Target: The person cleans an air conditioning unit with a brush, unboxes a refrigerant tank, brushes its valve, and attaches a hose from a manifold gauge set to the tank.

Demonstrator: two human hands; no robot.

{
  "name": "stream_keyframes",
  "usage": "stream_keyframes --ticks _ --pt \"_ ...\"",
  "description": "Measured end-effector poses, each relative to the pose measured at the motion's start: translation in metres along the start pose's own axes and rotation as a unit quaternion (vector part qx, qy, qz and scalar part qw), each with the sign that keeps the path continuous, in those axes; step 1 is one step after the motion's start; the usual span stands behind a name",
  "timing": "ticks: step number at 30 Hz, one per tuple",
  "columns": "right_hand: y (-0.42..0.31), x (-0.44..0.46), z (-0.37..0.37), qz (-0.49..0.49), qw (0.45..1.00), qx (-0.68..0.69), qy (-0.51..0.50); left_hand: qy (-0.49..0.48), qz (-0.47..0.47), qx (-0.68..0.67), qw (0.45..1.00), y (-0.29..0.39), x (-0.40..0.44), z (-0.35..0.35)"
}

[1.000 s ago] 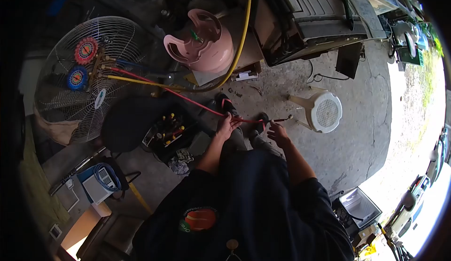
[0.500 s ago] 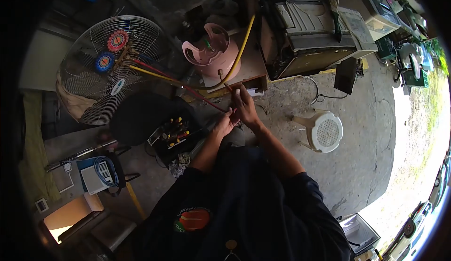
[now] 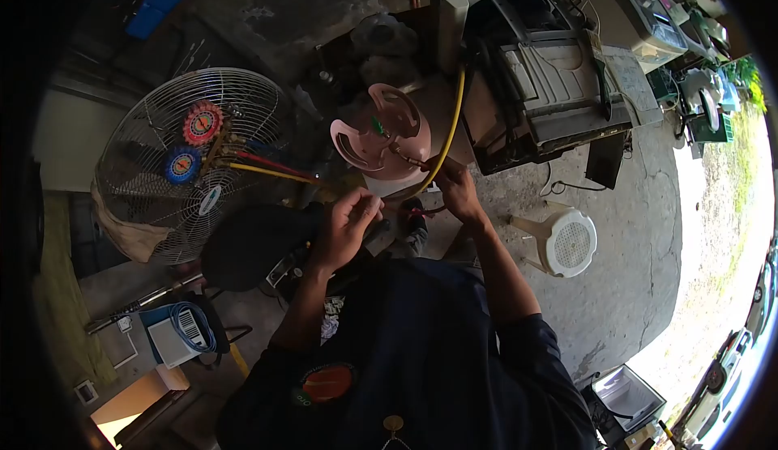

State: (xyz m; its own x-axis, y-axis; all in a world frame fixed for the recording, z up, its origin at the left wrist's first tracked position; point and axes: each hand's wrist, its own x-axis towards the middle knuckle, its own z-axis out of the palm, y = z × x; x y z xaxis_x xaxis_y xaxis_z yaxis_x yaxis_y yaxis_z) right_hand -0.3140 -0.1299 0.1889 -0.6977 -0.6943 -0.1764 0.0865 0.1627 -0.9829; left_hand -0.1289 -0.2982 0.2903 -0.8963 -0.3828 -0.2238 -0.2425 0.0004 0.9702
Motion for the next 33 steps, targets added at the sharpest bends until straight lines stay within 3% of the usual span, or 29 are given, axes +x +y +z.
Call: stream_keyframes --ticks 1,2,3,5,7,9,13,15,17,20,25,27,28,30,33 --pt "0.004 0.004 -0.002 -0.001 1.000 0.001 -0.001 0.001 0.001 0.001 1.000 0.021 0.009 -0.004" --pt "0.012 0.010 -0.002 0.014 1.000 0.026 0.002 0.069 0.115 0.186 0.973 0.039 0.024 -0.007" --pt "0.020 0.015 -0.002 0.028 0.998 0.051 0.006 0.134 0.224 0.362 0.895 0.048 0.039 -0.010" --pt "0.025 0.022 -0.001 0.027 0.997 0.078 0.003 0.156 0.210 0.414 0.872 0.044 0.065 -0.006" --pt "0.018 0.022 -0.001 0.038 0.999 0.017 0.011 0.179 0.194 0.460 0.848 0.034 0.080 0.006" --pt "0.016 0.025 0.001 0.023 1.000 -0.013 0.015 0.182 0.172 0.566 0.785 0.021 0.091 0.019" --pt "0.009 0.026 0.002 -0.005 0.999 -0.031 -0.019 0.194 0.077 0.578 0.789 0.014 0.099 0.048" --pt "0.014 0.030 0.003 -0.009 0.999 -0.031 -0.001 0.221 0.069 0.601 0.765 0.011 0.104 0.050" --pt "0.017 0.033 0.003 -0.010 0.999 -0.030 -0.012 0.231 0.006 0.556 0.799 0.005 0.109 0.052" --pt "0.017 0.037 -0.001 -0.016 0.999 -0.036 -0.035 0.234 -0.046 0.565 0.790 0.011 0.115 0.057" --pt "0.017 0.041 -0.006 0.017 0.995 -0.051 -0.082 0.317 -0.011 0.549 0.773 0.006 0.126 0.064" --pt "0.015 0.038 -0.004 -0.049 0.993 0.055 -0.087 0.348 0.009 0.524 0.777 0.004 0.127 0.067" --pt "0.015 0.037 -0.009 -0.008 0.990 0.052 -0.127 0.351 -0.011 0.514 0.782 0.006 0.126 0.068" --pt "0.010 0.035 -0.007 -0.031 0.989 0.060 -0.132 0.360 -0.038 0.503 0.785 0.011 0.126 0.072" --pt "-0.010 0.036 -0.008 -0.040 0.991 0.054 -0.118 0.413 -0.023 0.540 0.733 0.020 0.128 0.079"
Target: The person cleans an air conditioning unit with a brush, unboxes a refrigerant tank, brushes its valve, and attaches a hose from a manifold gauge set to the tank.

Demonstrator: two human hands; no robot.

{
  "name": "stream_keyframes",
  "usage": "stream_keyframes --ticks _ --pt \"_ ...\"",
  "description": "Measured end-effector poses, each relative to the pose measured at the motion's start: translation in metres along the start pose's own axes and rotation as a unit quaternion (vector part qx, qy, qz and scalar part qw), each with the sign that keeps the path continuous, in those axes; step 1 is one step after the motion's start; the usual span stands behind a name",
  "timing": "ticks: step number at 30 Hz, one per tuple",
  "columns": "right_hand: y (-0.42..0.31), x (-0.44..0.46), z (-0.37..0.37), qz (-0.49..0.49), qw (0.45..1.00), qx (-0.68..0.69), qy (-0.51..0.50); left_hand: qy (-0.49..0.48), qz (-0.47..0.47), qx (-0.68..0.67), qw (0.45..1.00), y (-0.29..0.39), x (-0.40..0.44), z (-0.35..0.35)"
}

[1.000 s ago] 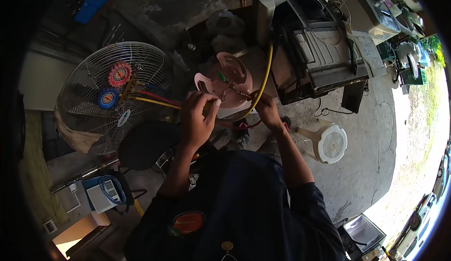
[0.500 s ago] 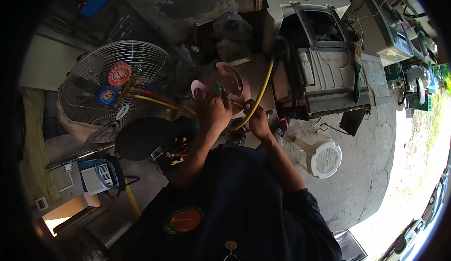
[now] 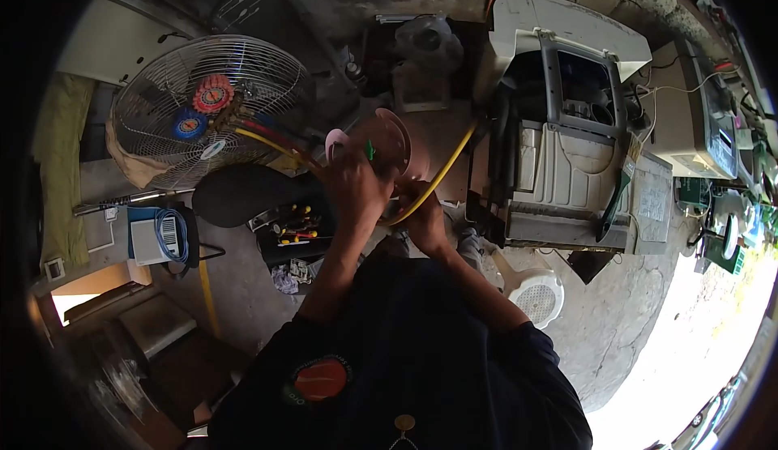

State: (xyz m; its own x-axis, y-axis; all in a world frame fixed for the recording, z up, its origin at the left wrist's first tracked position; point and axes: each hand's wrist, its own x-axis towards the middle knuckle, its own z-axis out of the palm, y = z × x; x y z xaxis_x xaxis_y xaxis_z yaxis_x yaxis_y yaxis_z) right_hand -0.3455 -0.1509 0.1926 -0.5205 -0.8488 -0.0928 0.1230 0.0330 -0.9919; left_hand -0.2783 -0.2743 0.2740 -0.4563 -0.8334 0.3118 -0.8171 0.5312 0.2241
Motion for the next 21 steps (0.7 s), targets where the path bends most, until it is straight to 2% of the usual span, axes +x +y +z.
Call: stream_keyframes --ticks 3,5,7,8,12,15,17,18,19,20,21 --pt "-0.003 0.002 -0.003 0.020 0.999 -0.024 0.016 -0.008 -0.001 0.012 1.000 0.006 0.006 -0.010" --pt "-0.002 0.002 -0.006 0.029 0.999 -0.039 0.014 -0.073 -0.050 -0.013 0.996 0.002 0.006 -0.003" --pt "-0.010 0.004 -0.006 0.133 0.991 -0.026 0.000 -0.114 -0.083 -0.005 0.990 0.004 0.008 -0.004" --pt "-0.007 0.004 -0.006 0.134 0.991 -0.028 -0.003 -0.124 -0.092 0.001 0.988 0.005 0.007 -0.005" --pt "0.021 0.007 -0.005 0.059 0.997 -0.051 -0.011 -0.140 -0.087 0.006 0.986 0.004 0.001 -0.003" --pt "0.029 0.008 -0.007 0.048 0.998 -0.048 0.001 -0.064 -0.037 0.028 0.997 0.003 0.000 0.004" --pt "0.025 0.009 -0.007 0.055 0.997 -0.045 0.012 -0.191 -0.119 0.003 0.974 0.000 0.006 0.004" --pt "0.023 0.009 -0.011 0.013 0.997 -0.071 0.037 -0.187 -0.121 0.004 0.975 -0.002 0.005 0.007" --pt "0.023 0.009 -0.013 -0.028 0.993 -0.096 0.063 -0.123 -0.095 -0.006 0.988 -0.004 0.001 0.013" --pt "0.023 0.009 -0.015 -0.028 0.993 -0.096 0.064 -0.059 -0.067 -0.017 0.996 -0.005 -0.004 0.017" --pt "0.020 0.011 -0.018 -0.035 0.990 -0.117 0.076 -0.059 -0.066 -0.018 0.996 -0.005 -0.004 0.015"
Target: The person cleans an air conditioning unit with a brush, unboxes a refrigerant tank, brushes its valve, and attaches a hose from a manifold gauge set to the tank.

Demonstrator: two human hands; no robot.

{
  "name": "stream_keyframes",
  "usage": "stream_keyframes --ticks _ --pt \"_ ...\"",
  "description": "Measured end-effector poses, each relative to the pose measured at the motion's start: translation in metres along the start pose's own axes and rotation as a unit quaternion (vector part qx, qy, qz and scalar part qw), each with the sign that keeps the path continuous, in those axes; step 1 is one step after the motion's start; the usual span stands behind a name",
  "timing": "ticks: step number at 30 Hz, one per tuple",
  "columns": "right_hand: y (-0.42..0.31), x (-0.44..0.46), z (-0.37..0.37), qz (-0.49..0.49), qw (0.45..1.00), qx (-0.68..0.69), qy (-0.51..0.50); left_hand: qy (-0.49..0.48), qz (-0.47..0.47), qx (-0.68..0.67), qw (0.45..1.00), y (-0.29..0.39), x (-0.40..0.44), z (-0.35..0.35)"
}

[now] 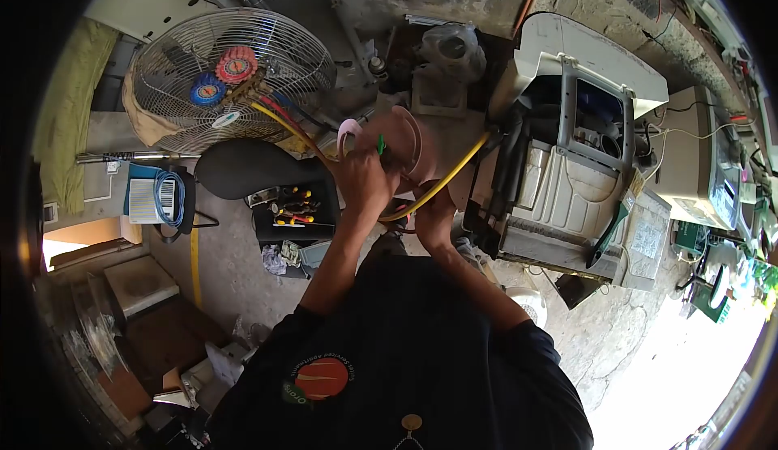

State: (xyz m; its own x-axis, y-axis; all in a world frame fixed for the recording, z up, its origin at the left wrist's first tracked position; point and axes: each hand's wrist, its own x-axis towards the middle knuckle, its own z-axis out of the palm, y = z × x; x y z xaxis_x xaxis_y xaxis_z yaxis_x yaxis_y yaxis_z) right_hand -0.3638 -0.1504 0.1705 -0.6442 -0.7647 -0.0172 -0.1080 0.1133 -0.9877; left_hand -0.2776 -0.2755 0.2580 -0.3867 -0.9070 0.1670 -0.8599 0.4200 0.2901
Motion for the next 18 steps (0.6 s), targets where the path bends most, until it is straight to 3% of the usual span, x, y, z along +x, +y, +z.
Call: stream_keyframes --ticks 3,4,6,8,9,10,12,13,17,18 --pt "-0.003 0.003 -0.005 -0.002 1.000 -0.023 0.009 0.060 0.063 0.041 0.995 0.007 0.003 -0.008" --pt "-0.004 0.003 -0.004 0.004 1.000 -0.022 0.004 -0.047 -0.006 0.047 0.998 0.010 0.008 -0.013" --pt "-0.001 0.001 -0.003 0.003 1.000 -0.026 0.002 -0.151 -0.076 0.052 0.984 0.010 0.011 -0.015" --pt "0.004 -0.001 0.000 0.005 1.000 -0.030 0.002 -0.043 -0.053 0.010 0.998 0.011 0.009 -0.012" --pt "0.005 -0.001 0.001 0.001 1.000 -0.030 0.000 -0.045 -0.052 0.009 0.998 0.012 0.007 -0.013" --pt "0.006 -0.001 0.001 -0.004 1.000 -0.030 -0.002 0.058 0.007 0.063 0.996 0.013 0.006 -0.014" --pt "0.005 0.000 0.001 0.002 1.000 -0.024 -0.001 0.159 0.066 0.116 0.978 0.015 0.006 -0.015" --pt "0.002 0.001 0.000 0.007 1.000 -0.016 -0.003 0.053 0.021 0.084 0.995 0.014 0.006 -0.016" --pt "-0.002 0.003 -0.002 0.055 0.998 -0.013 -0.031 -0.173 -0.108 -0.009 0.979 0.011 0.017 -0.015" --pt "0.001 0.003 0.000 0.040 0.999 -0.017 -0.032 -0.172 -0.107 -0.009 0.979 0.008 0.015 -0.011"
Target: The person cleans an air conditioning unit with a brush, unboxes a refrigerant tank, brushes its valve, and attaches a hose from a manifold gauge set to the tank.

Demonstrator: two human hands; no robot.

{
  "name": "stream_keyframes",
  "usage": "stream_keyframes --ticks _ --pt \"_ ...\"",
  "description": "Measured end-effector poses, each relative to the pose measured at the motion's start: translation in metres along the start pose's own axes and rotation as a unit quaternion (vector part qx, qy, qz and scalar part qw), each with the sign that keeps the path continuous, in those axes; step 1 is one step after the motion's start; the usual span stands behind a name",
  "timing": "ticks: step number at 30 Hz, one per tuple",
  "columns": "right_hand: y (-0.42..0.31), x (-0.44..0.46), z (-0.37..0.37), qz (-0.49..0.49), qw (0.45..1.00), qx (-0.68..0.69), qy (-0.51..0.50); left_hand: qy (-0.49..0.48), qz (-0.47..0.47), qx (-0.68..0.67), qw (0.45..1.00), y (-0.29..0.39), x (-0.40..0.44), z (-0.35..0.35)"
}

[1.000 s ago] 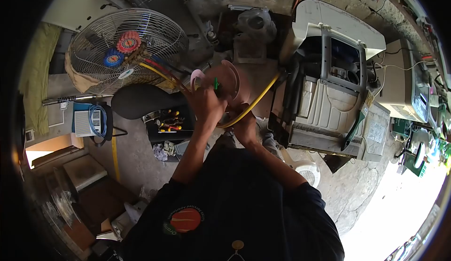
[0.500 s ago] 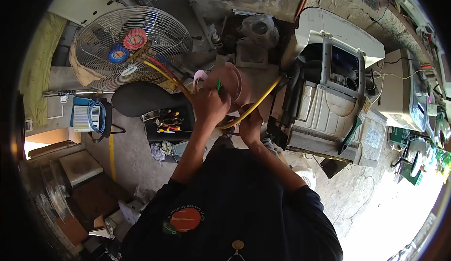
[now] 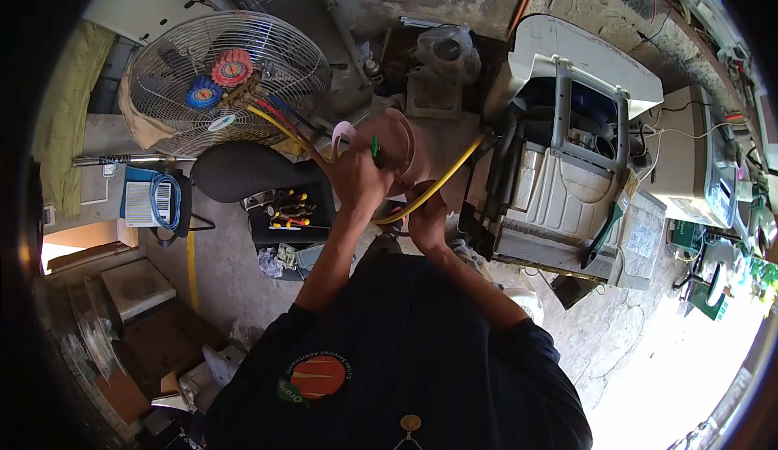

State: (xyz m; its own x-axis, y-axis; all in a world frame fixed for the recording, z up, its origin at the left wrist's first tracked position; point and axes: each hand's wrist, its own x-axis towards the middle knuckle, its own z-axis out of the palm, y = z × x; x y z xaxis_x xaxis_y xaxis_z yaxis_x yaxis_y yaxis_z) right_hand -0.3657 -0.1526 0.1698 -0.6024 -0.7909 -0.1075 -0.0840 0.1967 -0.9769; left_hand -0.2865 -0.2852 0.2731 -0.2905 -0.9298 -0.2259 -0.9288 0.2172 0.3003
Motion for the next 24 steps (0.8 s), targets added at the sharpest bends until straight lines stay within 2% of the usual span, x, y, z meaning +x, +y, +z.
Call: stream_keyframes --ticks 1,3,6,7,9,11,12,13,15,17,21,22,24 --pt "0.003 -0.001 0.000 -0.013 1.000 -0.006 0.000 0.138 0.072 0.027 0.987 -0.004 -0.003 0.006" --pt "0.007 0.000 -0.002 -0.005 1.000 -0.002 -0.001 0.272 0.143 0.052 0.950 -0.006 -0.006 0.011" --pt "0.003 0.002 -0.003 0.016 1.000 0.013 -0.010 0.226 0.130 0.091 0.961 -0.005 -0.005 0.007" --pt "0.000 0.001 -0.004 0.030 0.999 0.022 -0.015 0.102 0.067 0.053 0.991 -0.008 0.002 0.009" --pt "0.001 -0.001 -0.001 0.017 0.999 0.019 -0.022 -0.023 0.003 0.013 1.000 -0.009 0.004 0.010" --pt "0.004 -0.003 0.000 0.006 1.000 0.016 -0.025 0.182 0.103 -0.002 0.978 -0.009 -0.006 0.012" --pt "0.003 -0.003 0.000 0.023 0.999 0.025 -0.031 0.181 0.104 -0.002 0.978 -0.006 -0.008 0.009" --pt "0.002 -0.003 0.000 0.040 0.998 0.034 -0.038 0.258 0.140 0.054 0.954 -0.001 -0.011 0.001" --pt "0.000 -0.003 -0.001 0.044 0.997 0.039 -0.043 0.331 0.174 0.110 0.921 -0.001 -0.011 0.001" --pt "-0.004 -0.002 -0.001 0.045 0.997 0.044 -0.047 0.073 0.063 0.067 0.993 -0.007 -0.003 0.011" --pt "-0.017 -0.003 -0.003 0.044 0.996 0.064 -0.039 0.037 0.019 0.063 0.997 0.000 -0.004 0.004" --pt "-0.018 -0.003 -0.004 0.025 0.997 0.064 -0.030 0.116 0.064 0.047 0.990 -0.001 -0.006 0.006" --pt "-0.023 -0.004 -0.005 0.035 0.997 0.057 -0.033 0.192 0.111 0.029 0.975 -0.003 -0.010 0.007"
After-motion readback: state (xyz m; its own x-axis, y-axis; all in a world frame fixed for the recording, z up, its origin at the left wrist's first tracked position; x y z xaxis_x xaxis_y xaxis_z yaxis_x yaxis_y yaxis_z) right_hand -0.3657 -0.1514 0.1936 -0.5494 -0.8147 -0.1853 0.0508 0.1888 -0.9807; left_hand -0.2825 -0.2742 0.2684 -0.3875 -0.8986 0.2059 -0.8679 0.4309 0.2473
